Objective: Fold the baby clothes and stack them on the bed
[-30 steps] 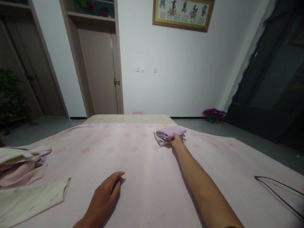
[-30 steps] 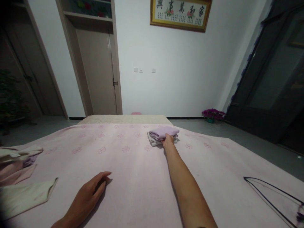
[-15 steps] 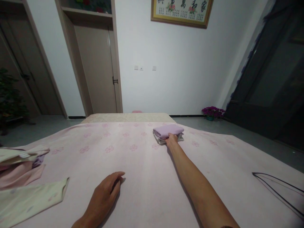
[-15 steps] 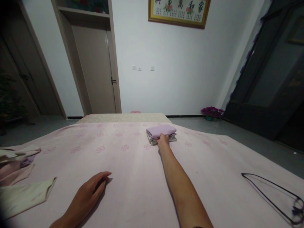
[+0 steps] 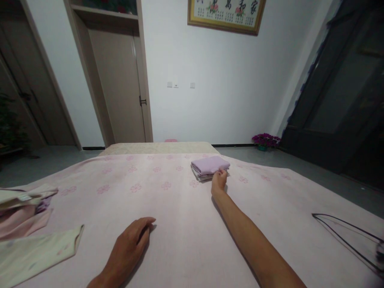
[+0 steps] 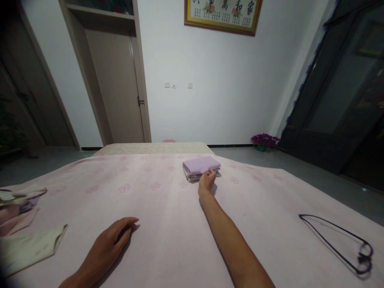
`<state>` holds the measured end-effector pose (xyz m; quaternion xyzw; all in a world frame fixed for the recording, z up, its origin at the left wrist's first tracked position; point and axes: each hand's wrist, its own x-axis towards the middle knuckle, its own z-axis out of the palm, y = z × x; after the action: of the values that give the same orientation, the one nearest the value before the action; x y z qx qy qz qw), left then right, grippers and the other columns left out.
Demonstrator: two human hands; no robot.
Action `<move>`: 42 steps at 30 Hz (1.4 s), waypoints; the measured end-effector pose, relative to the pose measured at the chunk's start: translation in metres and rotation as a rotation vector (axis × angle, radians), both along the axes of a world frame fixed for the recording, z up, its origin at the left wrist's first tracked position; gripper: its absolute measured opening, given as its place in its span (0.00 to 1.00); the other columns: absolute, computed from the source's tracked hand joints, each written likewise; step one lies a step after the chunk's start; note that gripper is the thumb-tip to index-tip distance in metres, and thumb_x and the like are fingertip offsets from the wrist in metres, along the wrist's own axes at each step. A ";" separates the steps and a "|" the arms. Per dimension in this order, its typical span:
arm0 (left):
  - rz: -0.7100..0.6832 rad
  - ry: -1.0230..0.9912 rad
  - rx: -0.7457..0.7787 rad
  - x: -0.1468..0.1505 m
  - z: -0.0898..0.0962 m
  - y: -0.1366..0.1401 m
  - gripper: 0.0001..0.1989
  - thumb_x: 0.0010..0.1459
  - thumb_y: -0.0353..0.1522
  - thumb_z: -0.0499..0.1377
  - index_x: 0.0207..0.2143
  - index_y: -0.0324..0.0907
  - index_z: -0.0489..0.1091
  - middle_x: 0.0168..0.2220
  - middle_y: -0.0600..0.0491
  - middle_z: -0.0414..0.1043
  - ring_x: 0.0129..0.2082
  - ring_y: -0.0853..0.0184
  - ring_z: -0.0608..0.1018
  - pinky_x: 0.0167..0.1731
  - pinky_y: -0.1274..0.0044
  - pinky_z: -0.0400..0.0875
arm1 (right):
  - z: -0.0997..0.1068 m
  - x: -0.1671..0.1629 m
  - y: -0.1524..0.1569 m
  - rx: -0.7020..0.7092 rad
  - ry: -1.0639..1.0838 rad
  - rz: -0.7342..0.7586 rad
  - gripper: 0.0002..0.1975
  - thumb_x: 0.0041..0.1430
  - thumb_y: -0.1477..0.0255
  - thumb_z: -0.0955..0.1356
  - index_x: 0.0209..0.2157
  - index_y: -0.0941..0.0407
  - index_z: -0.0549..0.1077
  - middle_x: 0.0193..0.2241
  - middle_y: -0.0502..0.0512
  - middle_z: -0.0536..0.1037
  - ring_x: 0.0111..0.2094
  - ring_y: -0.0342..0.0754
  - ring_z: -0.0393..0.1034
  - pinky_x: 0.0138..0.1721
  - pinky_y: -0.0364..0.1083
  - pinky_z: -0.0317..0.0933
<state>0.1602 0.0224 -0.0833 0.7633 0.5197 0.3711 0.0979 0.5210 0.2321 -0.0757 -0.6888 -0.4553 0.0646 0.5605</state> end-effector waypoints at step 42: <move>-0.101 0.022 -0.140 0.004 0.014 -0.005 0.12 0.63 0.28 0.50 0.39 0.44 0.73 0.40 0.50 0.76 0.43 0.62 0.76 0.46 0.70 0.69 | 0.011 -0.032 -0.091 -0.238 -1.010 0.323 0.38 0.56 0.82 0.62 0.69 0.59 0.54 0.71 0.62 0.48 0.71 0.55 0.40 0.69 0.56 0.36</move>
<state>0.1639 0.0174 -0.0691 0.7838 0.5063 0.3199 0.1641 0.4891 0.1410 -0.0644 -0.6141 -0.7576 -0.1378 0.1729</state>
